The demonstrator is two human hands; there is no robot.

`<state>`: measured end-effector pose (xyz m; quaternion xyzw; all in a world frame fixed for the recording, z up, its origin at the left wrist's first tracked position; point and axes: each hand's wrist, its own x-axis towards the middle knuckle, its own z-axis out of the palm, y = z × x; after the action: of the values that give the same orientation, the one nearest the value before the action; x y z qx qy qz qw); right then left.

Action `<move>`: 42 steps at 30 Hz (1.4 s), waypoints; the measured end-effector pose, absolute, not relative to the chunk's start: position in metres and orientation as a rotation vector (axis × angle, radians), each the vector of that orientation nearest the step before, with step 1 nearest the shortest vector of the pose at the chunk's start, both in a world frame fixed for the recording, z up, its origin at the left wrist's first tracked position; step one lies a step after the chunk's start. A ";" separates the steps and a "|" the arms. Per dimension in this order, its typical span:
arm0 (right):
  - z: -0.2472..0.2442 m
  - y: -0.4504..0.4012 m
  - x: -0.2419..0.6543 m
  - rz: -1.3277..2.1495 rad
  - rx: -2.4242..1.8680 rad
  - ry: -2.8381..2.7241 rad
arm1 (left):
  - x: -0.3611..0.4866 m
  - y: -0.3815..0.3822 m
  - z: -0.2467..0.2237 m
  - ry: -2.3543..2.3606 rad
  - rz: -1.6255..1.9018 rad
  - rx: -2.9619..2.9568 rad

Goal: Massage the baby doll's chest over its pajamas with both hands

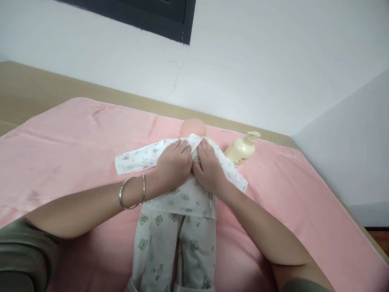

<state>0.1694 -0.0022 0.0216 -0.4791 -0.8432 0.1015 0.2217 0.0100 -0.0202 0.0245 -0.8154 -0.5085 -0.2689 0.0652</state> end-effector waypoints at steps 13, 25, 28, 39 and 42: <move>0.024 -0.031 0.158 0.226 -1.246 -2.343 | 0.004 -0.003 0.011 -1.785 -1.031 -2.495; 0.010 0.008 0.169 0.275 -1.233 -2.236 | 0.006 -0.005 0.006 -1.803 -1.142 -2.465; 0.011 0.004 0.171 0.232 -1.220 -2.215 | 0.006 -0.006 0.006 -1.831 -1.148 -2.460; 0.023 -0.009 0.171 0.201 -1.183 -2.312 | 0.007 -0.009 0.011 -1.894 -1.123 -2.494; 0.031 -0.010 0.173 0.203 -1.152 -2.316 | 0.007 -0.010 0.013 -1.917 -1.121 -2.495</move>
<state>0.1730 -0.0097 0.0314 -0.4276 -0.8594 0.0754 0.2702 0.0071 -0.0100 0.0131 -0.7432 -0.5712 -0.3339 -0.0990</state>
